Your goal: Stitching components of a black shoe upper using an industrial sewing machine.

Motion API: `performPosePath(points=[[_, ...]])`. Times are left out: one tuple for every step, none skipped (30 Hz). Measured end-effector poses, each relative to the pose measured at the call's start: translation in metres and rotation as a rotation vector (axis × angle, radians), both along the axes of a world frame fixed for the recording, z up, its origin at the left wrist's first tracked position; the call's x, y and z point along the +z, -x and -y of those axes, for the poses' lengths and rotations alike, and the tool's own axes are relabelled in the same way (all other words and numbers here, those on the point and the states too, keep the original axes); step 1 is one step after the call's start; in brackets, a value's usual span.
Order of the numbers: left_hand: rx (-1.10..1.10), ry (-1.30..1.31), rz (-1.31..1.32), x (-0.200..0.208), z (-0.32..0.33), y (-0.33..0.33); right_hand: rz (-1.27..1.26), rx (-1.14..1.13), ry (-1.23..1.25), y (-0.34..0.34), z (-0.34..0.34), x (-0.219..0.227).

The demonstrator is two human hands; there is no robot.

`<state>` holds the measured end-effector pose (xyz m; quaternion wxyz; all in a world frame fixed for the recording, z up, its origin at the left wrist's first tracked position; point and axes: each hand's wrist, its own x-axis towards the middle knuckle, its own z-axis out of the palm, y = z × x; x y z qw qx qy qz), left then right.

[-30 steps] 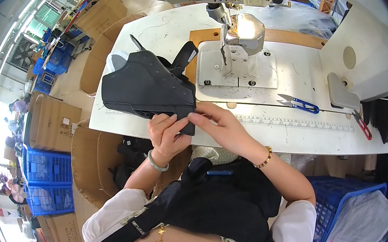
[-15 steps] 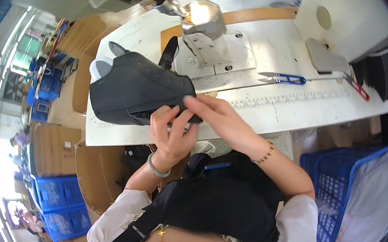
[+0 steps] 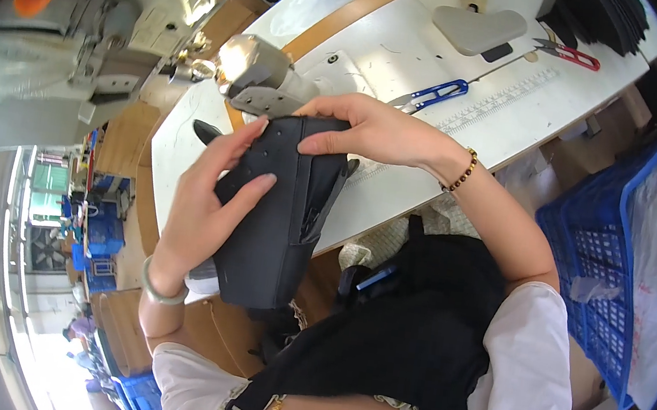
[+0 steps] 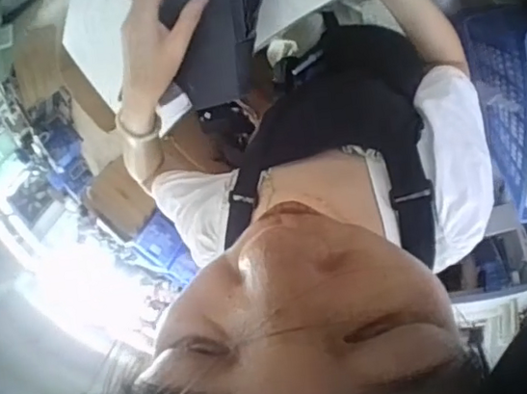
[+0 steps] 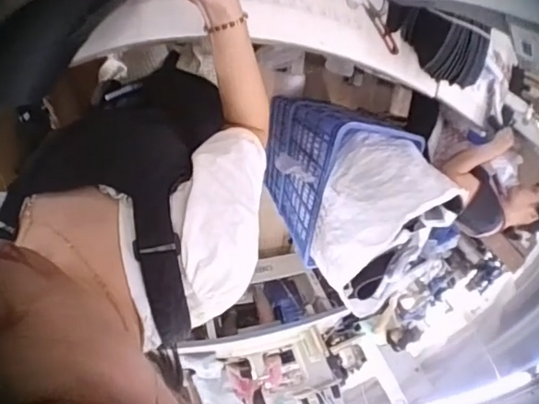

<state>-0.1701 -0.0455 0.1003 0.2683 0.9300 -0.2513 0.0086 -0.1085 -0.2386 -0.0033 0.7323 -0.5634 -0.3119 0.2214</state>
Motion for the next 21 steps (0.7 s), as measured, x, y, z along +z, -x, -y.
performPosePath(points=[[-0.019,-0.012,-0.003,-0.007,-0.002,-0.006,-0.022,0.023,-0.029,-0.001,0.002,-0.004],[0.046,0.057,-0.127,-0.012,-0.005,-0.013,-0.030,0.000,-0.042,-0.001,0.006,-0.005],[0.117,0.122,-0.253,-0.016,-0.007,-0.020,-0.030,0.027,-0.033,0.000,0.009,-0.007],[0.100,0.123,-0.259,-0.017,-0.007,-0.024,-0.031,0.058,-0.025,-0.001,0.011,-0.009],[0.089,0.108,-0.268,-0.016,-0.004,-0.026,-0.040,0.045,-0.039,-0.002,0.012,-0.012],[0.121,0.124,-0.309,-0.014,-0.001,-0.027,-0.018,0.054,-0.037,-0.005,0.012,-0.014],[0.156,0.141,-0.350,-0.013,0.001,-0.028,0.004,0.066,-0.035,-0.006,0.012,-0.017],[0.157,0.130,-0.353,-0.012,0.001,-0.030,0.000,0.065,-0.045,-0.008,0.011,-0.017],[0.159,0.181,-0.383,-0.012,0.001,-0.032,0.004,0.069,-0.055,-0.009,0.010,-0.016],[0.162,0.233,-0.414,-0.013,0.000,-0.033,0.008,0.074,-0.065,-0.010,0.010,-0.015],[0.164,0.227,-0.415,-0.014,-0.001,-0.034,0.006,0.074,-0.071,-0.011,0.010,-0.016],[0.159,0.233,-0.411,-0.015,-0.002,-0.035,0.007,0.078,-0.077,-0.012,0.010,-0.016],[0.154,0.241,-0.407,-0.016,-0.002,-0.036,0.008,0.082,-0.082,-0.013,0.010,-0.016],[0.156,0.237,-0.405,-0.017,-0.002,-0.036,0.010,0.084,-0.086,-0.013,0.010,-0.016],[0.165,0.237,-0.411,-0.016,-0.002,-0.036,0.013,0.084,-0.092,-0.013,0.009,-0.016],[0.172,0.236,-0.416,-0.016,-0.002,-0.035,0.017,0.083,-0.097,-0.014,0.009,-0.016],[0.170,0.234,-0.414,-0.016,-0.003,-0.035,0.018,0.081,-0.099,-0.014,0.009,-0.016],[0.175,0.236,-0.421,-0.015,-0.003,-0.036,0.011,0.088,-0.099,-0.014,0.008,-0.017],[0.180,0.238,-0.427,-0.015,-0.003,-0.036,0.004,0.094,-0.100,-0.015,0.008,-0.017],[0.176,0.236,-0.426,-0.015,-0.004,-0.036,0.006,0.090,-0.101,-0.015,0.007,-0.018],[0.178,0.238,-0.425,-0.016,-0.004,-0.036,0.004,0.094,-0.104,-0.015,0.007,-0.018]])
